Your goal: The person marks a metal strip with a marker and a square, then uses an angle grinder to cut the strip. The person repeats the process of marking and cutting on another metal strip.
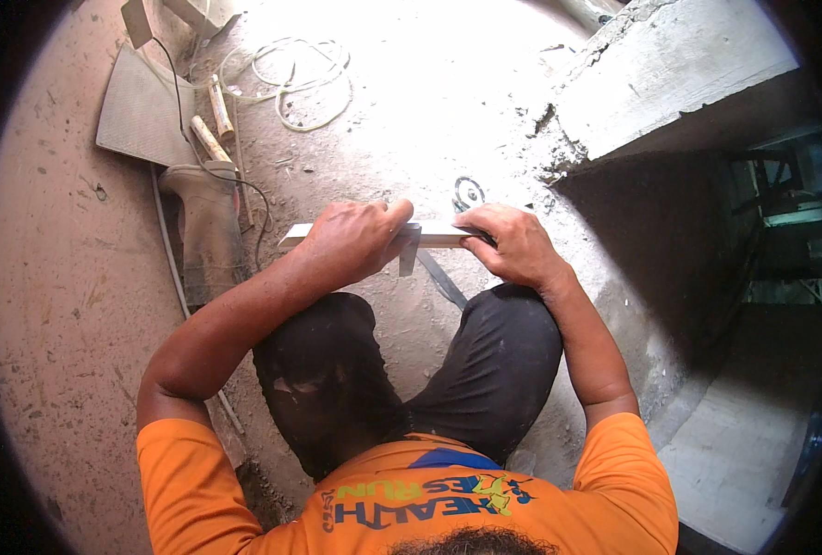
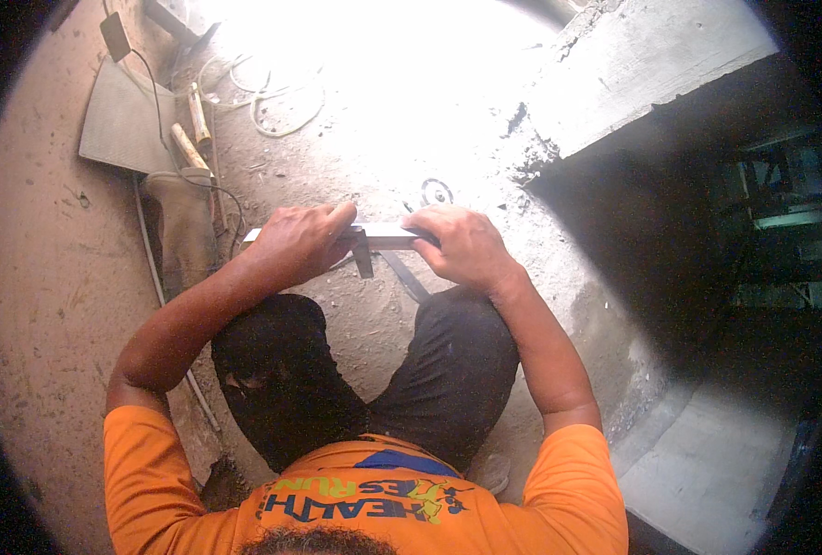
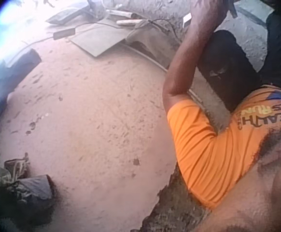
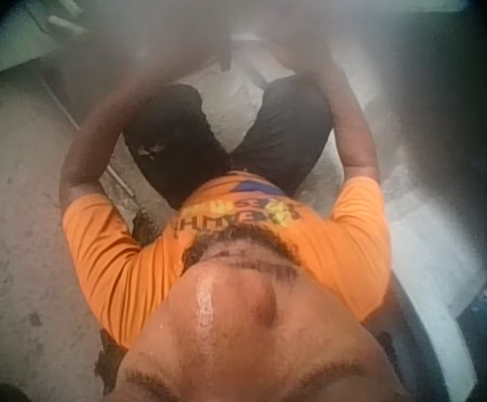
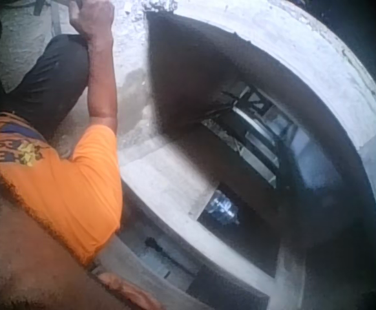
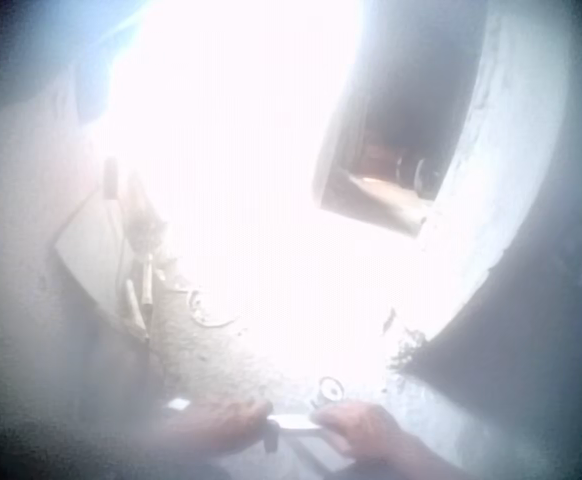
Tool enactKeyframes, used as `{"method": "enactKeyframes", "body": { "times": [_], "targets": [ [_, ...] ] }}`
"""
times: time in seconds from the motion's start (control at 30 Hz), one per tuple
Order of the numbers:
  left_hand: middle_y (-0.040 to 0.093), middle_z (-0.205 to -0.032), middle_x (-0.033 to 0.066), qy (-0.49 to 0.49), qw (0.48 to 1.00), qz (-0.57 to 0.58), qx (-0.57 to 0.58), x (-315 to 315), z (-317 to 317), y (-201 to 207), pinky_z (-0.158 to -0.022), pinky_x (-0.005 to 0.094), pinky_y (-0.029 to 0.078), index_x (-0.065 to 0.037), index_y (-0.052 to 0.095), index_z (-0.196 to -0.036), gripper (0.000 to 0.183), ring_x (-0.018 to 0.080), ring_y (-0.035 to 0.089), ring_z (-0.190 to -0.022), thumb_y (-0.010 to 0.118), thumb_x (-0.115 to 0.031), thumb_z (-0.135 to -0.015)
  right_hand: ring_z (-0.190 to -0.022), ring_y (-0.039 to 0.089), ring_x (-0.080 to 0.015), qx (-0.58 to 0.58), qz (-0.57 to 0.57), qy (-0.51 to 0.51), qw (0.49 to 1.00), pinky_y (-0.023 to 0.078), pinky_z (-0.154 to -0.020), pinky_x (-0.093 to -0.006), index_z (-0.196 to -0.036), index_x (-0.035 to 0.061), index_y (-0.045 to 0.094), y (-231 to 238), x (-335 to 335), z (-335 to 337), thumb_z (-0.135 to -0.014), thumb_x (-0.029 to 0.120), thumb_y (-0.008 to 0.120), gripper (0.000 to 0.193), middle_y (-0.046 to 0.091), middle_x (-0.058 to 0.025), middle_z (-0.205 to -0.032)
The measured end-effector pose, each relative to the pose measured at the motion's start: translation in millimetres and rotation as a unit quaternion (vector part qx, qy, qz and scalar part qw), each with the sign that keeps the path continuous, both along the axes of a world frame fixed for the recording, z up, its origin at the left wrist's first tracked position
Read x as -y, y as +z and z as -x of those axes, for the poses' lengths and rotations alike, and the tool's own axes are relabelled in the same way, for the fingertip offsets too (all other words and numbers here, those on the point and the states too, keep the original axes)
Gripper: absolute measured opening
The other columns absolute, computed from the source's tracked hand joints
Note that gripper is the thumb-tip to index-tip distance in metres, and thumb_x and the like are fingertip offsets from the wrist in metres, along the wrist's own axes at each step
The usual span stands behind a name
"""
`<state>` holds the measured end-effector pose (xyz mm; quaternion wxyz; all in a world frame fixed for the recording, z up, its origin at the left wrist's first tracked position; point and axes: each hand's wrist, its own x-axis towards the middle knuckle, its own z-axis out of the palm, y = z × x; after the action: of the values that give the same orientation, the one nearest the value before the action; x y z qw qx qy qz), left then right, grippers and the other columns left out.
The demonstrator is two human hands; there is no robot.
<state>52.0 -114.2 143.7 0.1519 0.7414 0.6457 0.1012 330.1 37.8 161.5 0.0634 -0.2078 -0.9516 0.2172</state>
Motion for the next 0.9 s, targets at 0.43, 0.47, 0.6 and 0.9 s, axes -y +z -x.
{"method": "enactKeyframes", "body": {
  "times": [0.43,0.47,0.6,0.9],
  "targets": [
    [0.082,-0.094,0.0193,-0.008,1.0,0.006,0.018,2.4,1.4,-0.5,-0.079,0.0576,0.066,-0.007,0.061,-0.123,0.027,0.0426,0.086,-0.092,0.076,-0.027,-0.113,-0.11,0.084,-0.0347,-0.002,0.007,-0.002,1.0,0.066,-0.1,-0.0465,-0.131,0.0089,0.085,-3.2,-0.7,-0.7,-0.103,0.021,0.087,0.03,0.087,-0.0148,-0.12],
    [0.082,-0.094,0.0193,-0.009,1.0,0.005,0.018,2.4,1.6,-0.8,-0.08,0.0578,0.066,-0.007,0.061,-0.123,0.027,0.0427,0.086,-0.092,0.076,-0.027,-0.113,-0.11,0.084,-0.0345,0.002,0.007,-0.004,1.0,0.066,-0.1,-0.0465,-0.131,0.0089,0.085,-3.1,-0.9,-0.6,-0.103,0.021,0.087,0.03,0.087,-0.0147,-0.12],
    [0.082,-0.094,0.0196,-0.01,1.0,-0.002,0.02,3.6,2.5,-0.9,-0.08,0.0582,0.066,-0.007,0.061,-0.123,0.027,0.043,0.086,-0.092,0.076,-0.027,-0.113,-0.11,0.085,-0.0342,0.006,0.005,-0.008,1.0,0.066,-0.1,-0.0462,-0.131,0.009,0.085,-4.3,-0.8,0.1,-0.103,0.022,0.087,0.03,0.087,-0.0146,-0.119],
    [0.082,-0.095,0.0196,-0.004,1.0,0.004,0.008,1.6,1.5,-0.4,-0.08,0.0573,0.066,-0.007,0.061,-0.121,0.028,0.0423,0.086,-0.091,0.076,-0.029,-0.114,-0.109,0.085,-0.0336,0.0,-0.008,0.003,1.0,0.067,-0.1,-0.0457,-0.131,0.0088,0.086,-3.2,-0.6,2.4,-0.103,0.02,0.088,0.03,0.087,-0.0142,-0.121]
  ]
}}
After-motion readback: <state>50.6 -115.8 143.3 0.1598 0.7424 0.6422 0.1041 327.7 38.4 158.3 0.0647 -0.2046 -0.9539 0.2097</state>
